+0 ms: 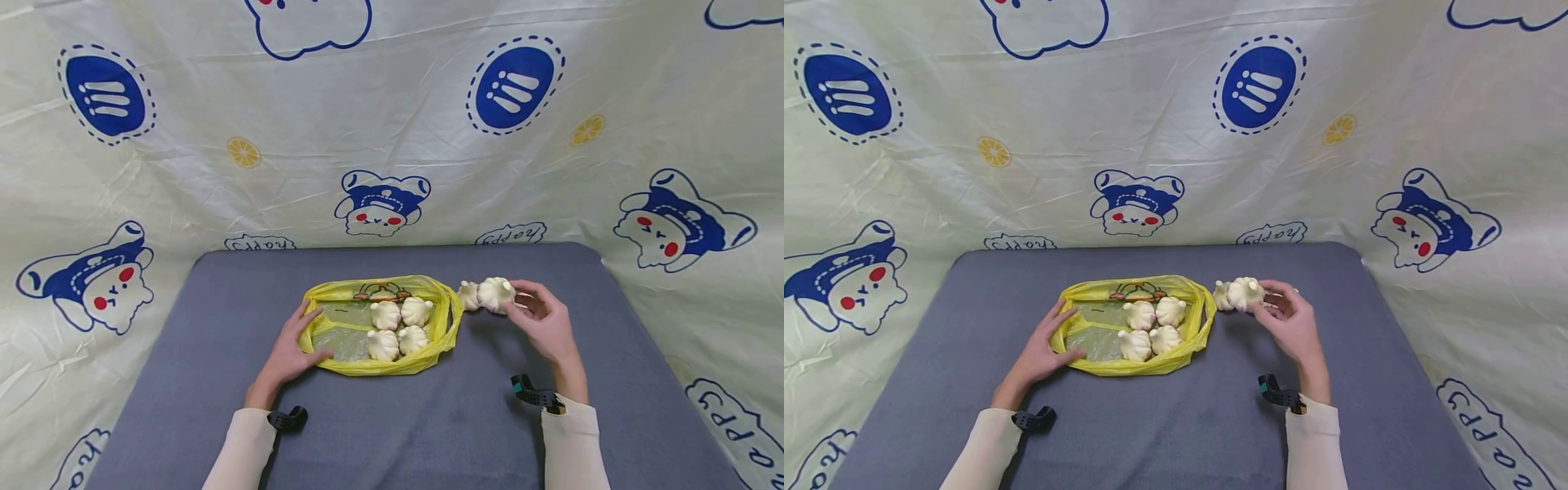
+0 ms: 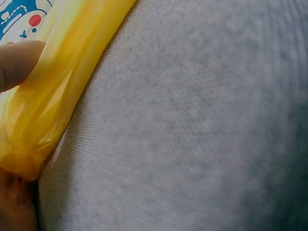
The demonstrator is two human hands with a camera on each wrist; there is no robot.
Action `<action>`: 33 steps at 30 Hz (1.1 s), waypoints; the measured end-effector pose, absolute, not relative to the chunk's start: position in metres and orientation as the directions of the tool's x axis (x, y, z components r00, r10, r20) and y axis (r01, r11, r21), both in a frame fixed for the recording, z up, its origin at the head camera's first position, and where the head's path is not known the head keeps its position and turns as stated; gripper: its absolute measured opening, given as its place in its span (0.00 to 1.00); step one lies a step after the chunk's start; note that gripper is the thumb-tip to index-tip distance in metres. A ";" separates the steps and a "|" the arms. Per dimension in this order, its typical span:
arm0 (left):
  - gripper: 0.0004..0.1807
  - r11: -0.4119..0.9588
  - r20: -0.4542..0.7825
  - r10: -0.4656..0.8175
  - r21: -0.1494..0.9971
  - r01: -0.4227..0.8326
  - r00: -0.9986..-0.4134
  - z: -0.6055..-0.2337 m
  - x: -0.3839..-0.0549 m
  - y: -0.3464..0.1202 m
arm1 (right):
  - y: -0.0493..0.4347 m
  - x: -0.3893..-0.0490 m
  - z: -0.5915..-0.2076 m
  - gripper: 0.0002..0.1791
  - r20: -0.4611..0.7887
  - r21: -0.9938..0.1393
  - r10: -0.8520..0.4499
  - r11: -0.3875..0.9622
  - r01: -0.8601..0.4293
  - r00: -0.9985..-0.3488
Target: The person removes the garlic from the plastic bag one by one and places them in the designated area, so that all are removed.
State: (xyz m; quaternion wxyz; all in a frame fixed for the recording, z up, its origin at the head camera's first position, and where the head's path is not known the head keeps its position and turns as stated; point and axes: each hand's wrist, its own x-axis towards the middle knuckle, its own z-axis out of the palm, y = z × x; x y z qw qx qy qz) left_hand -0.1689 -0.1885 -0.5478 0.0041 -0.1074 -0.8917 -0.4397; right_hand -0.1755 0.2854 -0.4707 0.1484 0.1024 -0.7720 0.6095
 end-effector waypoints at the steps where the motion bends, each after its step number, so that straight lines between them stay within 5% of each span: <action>1: 0.46 0.592 0.102 0.187 0.782 0.195 -0.977 -0.548 -0.169 -0.188 | 0.288 -0.175 -0.469 0.23 0.354 -0.911 0.043 0.240 -0.334 -0.934; 14: 0.46 0.600 0.105 0.201 0.773 0.207 -0.974 -0.544 -0.171 -0.188 | 0.331 -0.177 -0.472 0.23 0.337 -0.926 0.348 0.291 -0.241 -0.875; 33: 0.45 0.607 0.086 0.191 0.773 0.186 -0.978 -0.546 -0.170 -0.189 | 0.375 -0.175 -0.501 0.23 0.179 -0.981 0.569 0.036 -0.193 -0.802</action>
